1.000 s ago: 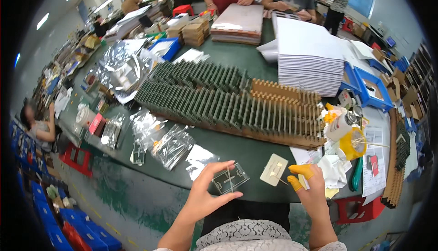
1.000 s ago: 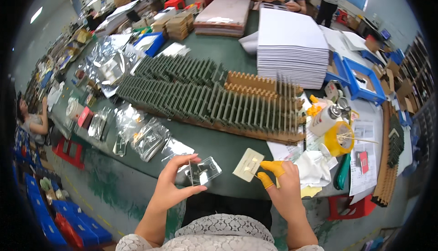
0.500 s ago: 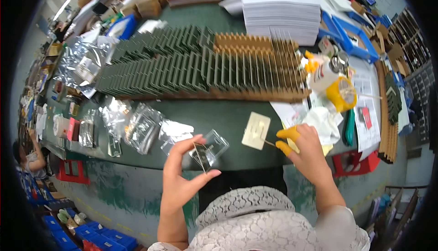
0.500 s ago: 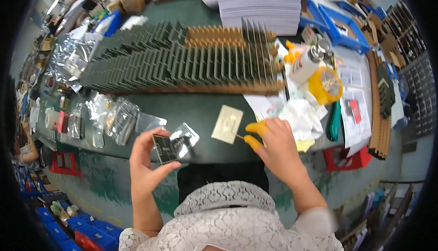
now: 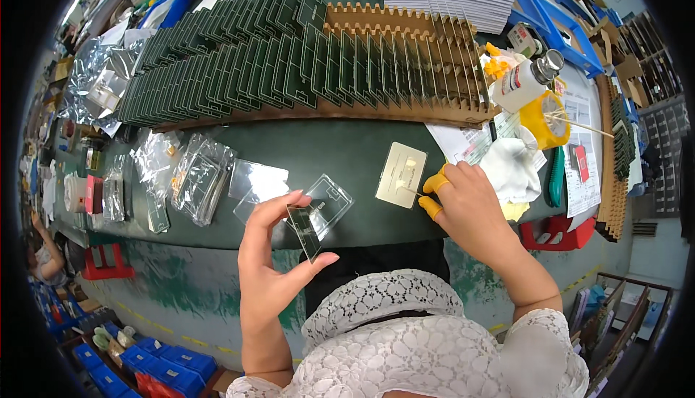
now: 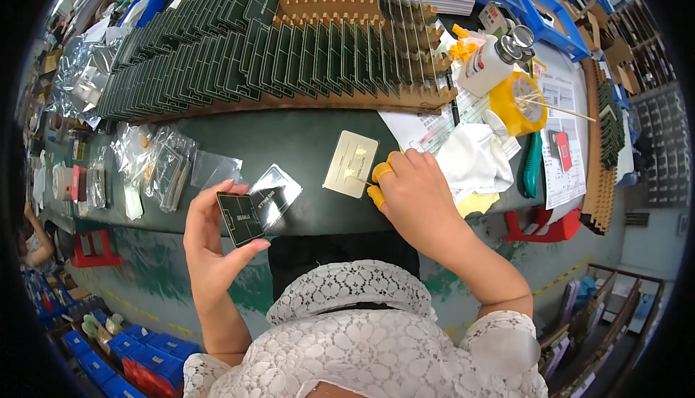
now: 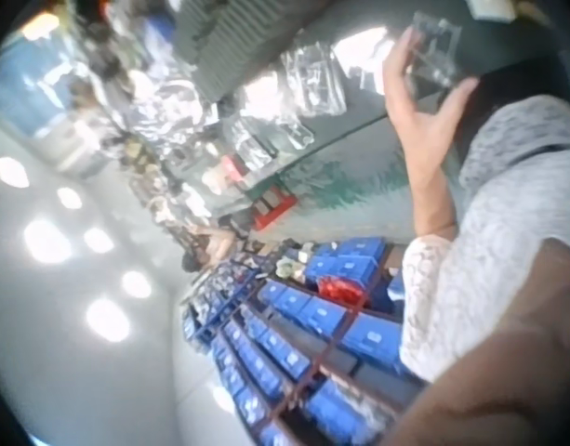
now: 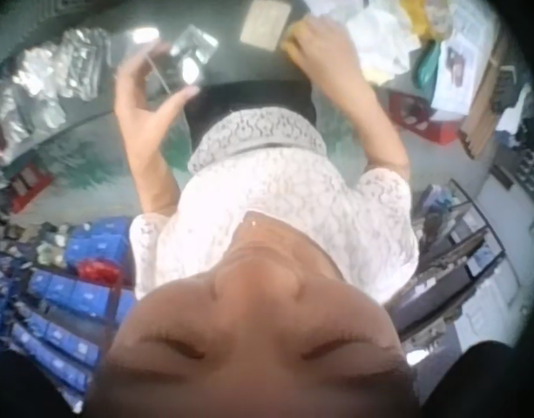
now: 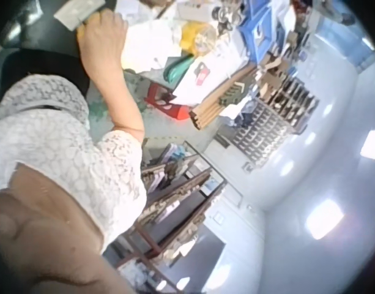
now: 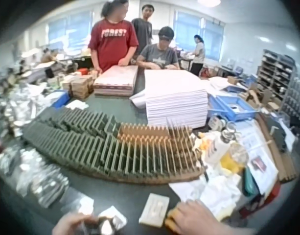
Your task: The person cleans a small green circuit board using a white cloth and a wooden stick. They wipe the board's surface and edges, then use the stick to clean specific areas. The person handles the board and tools with care, ensuring thorough cleaning.
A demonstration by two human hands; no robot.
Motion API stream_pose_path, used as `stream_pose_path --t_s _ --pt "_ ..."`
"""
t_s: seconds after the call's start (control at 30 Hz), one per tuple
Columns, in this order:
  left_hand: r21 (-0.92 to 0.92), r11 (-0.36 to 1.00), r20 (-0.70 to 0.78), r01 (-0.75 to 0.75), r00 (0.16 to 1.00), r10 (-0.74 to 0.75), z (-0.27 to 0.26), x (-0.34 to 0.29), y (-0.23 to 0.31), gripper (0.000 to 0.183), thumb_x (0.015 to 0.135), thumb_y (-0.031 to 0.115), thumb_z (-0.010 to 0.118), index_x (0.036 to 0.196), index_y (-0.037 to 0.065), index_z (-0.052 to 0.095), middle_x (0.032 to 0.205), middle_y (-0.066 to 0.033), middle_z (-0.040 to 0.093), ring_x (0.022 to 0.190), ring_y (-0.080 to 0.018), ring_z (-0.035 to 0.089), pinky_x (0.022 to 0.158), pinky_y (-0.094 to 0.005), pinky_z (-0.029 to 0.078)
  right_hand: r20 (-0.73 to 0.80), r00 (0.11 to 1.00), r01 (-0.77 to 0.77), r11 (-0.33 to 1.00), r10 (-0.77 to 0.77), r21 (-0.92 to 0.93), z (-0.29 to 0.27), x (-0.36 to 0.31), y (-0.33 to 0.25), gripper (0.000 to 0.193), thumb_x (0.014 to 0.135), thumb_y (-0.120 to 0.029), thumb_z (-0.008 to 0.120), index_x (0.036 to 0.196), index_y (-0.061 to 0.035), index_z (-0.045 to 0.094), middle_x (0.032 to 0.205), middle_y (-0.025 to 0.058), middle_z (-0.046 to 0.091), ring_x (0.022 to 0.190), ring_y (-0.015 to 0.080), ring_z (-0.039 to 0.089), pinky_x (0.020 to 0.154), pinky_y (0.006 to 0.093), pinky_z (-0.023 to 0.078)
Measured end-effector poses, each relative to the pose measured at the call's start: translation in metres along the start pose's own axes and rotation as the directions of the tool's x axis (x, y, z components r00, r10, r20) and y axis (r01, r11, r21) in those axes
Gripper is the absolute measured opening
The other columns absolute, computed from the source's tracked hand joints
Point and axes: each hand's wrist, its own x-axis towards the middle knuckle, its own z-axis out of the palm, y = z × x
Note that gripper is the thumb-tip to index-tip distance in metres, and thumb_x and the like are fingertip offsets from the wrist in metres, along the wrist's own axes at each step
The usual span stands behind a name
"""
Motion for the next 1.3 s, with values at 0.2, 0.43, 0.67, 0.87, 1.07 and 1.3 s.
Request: stream_pose_path --t_s 0.2,0.43,0.67,0.87,1.07,1.3 --pt "-0.013 1.000 0.015 -0.003 1.000 0.003 0.0003 0.0015 -0.0019 0.072 0.058 0.004 0.087 0.123 0.000 0.055 0.114 -0.0113 0.060 0.108 -0.0216 0.057 0.098 -0.0341 0.041 0.126 0.990 0.079 0.989 -0.062 -0.127 -0.0027 0.0043 -0.0026 0.011 0.071 -0.006 0.066 0.077 -0.0019 0.057 0.080 0.0107 0.053 0.080 0.0270 0.054 0.074 0.0369 0.042" --pt "-0.035 0.999 0.006 0.008 1.000 -0.008 -0.0026 -0.0026 -0.0032 0.072 0.059 0.004 0.087 0.123 0.000 0.055 0.114 -0.0110 0.060 0.109 -0.0216 0.057 0.099 -0.0344 0.041 0.145 0.984 0.127 0.974 -0.100 -0.186 -0.0019 0.0074 -0.0041 0.007 0.070 -0.002 0.061 0.075 -0.0020 0.057 0.077 0.0110 0.054 0.077 0.0259 0.057 0.072 0.0363 0.043" --pt "-0.024 1.000 -0.001 -0.002 1.000 0.002 -0.0055 -0.0042 -0.0037 0.073 0.058 0.003 0.087 0.124 0.000 0.054 0.115 -0.0110 0.060 0.110 -0.0211 0.057 0.099 -0.0344 0.041 0.146 0.984 0.131 0.968 -0.101 -0.215 -0.0006 0.0091 -0.0052 0.009 0.068 -0.002 0.062 0.075 -0.0015 0.057 0.076 0.0116 0.055 0.076 0.0261 0.058 0.070 0.0353 0.044" --pt "-0.030 1.000 -0.001 0.004 1.000 -0.004 -0.0052 -0.0061 -0.0043 0.073 0.059 0.004 0.086 0.124 0.000 0.054 0.116 -0.0110 0.060 0.110 -0.0209 0.056 0.098 -0.0340 0.041 0.050 0.997 0.053 0.997 -0.050 -0.060 -0.0030 0.0085 -0.0043 0.014 0.070 -0.005 0.066 0.079 -0.0001 0.056 0.079 0.0121 0.054 0.077 0.0297 0.055 0.072 0.0384 0.044" --pt "-0.011 1.000 0.013 -0.015 1.000 0.016 -0.0010 -0.0040 -0.0027 0.072 0.060 0.004 0.086 0.124 0.000 0.054 0.115 -0.0113 0.060 0.110 -0.0212 0.057 0.098 -0.0336 0.042 0.016 0.999 0.042 0.999 -0.042 0.027 -0.0067 0.0091 -0.0034 0.022 0.072 -0.005 0.068 0.090 -0.0014 0.057 0.086 0.0132 0.050 0.081 0.0319 0.051 0.075 0.0410 0.043" --pt "-0.007 1.000 0.020 -0.021 1.000 0.021 0.0023 -0.0014 -0.0026 0.071 0.060 0.005 0.087 0.123 0.000 0.054 0.115 -0.0114 0.060 0.109 -0.0212 0.057 0.095 -0.0332 0.043 0.019 0.996 0.088 0.996 -0.088 0.007 -0.0021 0.0068 0.0012 0.023 0.073 -0.006 0.070 0.092 -0.0014 0.058 0.090 0.0126 0.049 0.083 0.0313 0.050 0.076 0.0398 0.043"
